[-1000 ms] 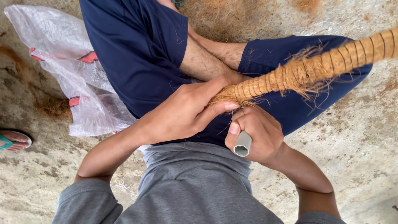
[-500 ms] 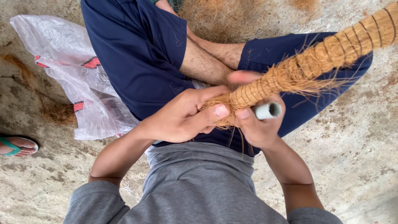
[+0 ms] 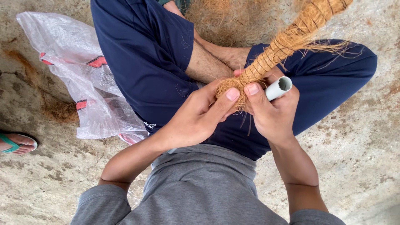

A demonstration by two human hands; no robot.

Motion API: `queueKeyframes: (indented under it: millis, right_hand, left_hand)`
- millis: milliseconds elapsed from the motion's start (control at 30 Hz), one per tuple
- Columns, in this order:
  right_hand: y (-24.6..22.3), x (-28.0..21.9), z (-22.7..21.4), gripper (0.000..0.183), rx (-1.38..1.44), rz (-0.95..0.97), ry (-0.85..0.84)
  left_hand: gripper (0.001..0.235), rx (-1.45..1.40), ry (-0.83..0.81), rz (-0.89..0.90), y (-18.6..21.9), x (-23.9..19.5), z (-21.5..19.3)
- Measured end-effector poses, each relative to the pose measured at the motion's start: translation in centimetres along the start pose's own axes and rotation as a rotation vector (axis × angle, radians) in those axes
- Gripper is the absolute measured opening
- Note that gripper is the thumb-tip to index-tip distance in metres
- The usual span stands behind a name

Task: The person sits cross-legged on the floor and wraps a fibrous rope around a long cylindrical object. They use their hands to pull and tighten the rope, occasionally using a white plastic tube to assist in the wrapping process.

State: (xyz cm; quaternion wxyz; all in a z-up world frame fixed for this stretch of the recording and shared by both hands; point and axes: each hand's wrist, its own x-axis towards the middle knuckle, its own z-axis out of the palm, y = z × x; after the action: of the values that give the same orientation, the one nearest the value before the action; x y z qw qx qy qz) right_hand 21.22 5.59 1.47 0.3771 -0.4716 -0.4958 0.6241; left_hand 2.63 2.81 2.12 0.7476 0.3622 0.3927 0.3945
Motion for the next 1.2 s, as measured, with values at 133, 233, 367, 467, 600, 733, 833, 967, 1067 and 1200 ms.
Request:
queueKeyframes:
  millis: [133,233,367,467,600,733,833,967,1067,1200]
  right_hand:
    - [-0.3,-0.6,0.4,0.023,0.171,0.075,0.044]
    - [0.0,-1.0,0.4,0.018,0.405,0.054,0.055]
    - [1.0,-1.3,-0.1,0.026,0.615,0.200,0.013]
    - [1.8,-0.8,-1.1,0.035,0.685,0.240,-0.030]
    - [2.4,0.5,-2.6,0.038,0.921,0.334,-0.206]
    - [2.2,2.1,-4.3,0.036,0.613,0.441,-0.408]
    - [1.5,2.7,-5.4,0.037,0.453,0.540,-0.583]
    - [0.0,4.0,-6.3,0.032,0.208,0.616,-0.745]
    - [-2.4,4.3,-7.6,0.033,-0.056,0.551,-0.831]
    - [-5.3,3.2,-8.2,0.032,-0.458,0.645,-0.870]
  left_hand:
    - [0.035,-0.055,-0.008,-0.029,-0.7,0.2,-0.5]
    - [0.037,-0.142,-0.023,-0.066,-1.0,0.2,-1.0]
    - [0.039,-0.215,-0.101,-0.083,-1.2,0.0,-1.3]
    - [0.041,-0.226,-0.156,-0.112,-0.9,-0.2,-1.6]
    - [0.041,-0.108,-0.286,-0.112,0.4,-0.5,-1.8]
    - [0.034,0.321,-0.397,0.043,2.0,-0.1,-2.1]
    - [0.030,0.485,-0.440,0.073,2.6,-0.3,-1.8]
    - [0.029,0.791,-0.451,0.171,3.1,-0.5,-1.4]
    - [0.030,0.873,-0.532,0.220,2.9,-0.5,-0.9]
    - [0.030,0.929,-0.578,0.277,2.3,-0.7,-0.3]
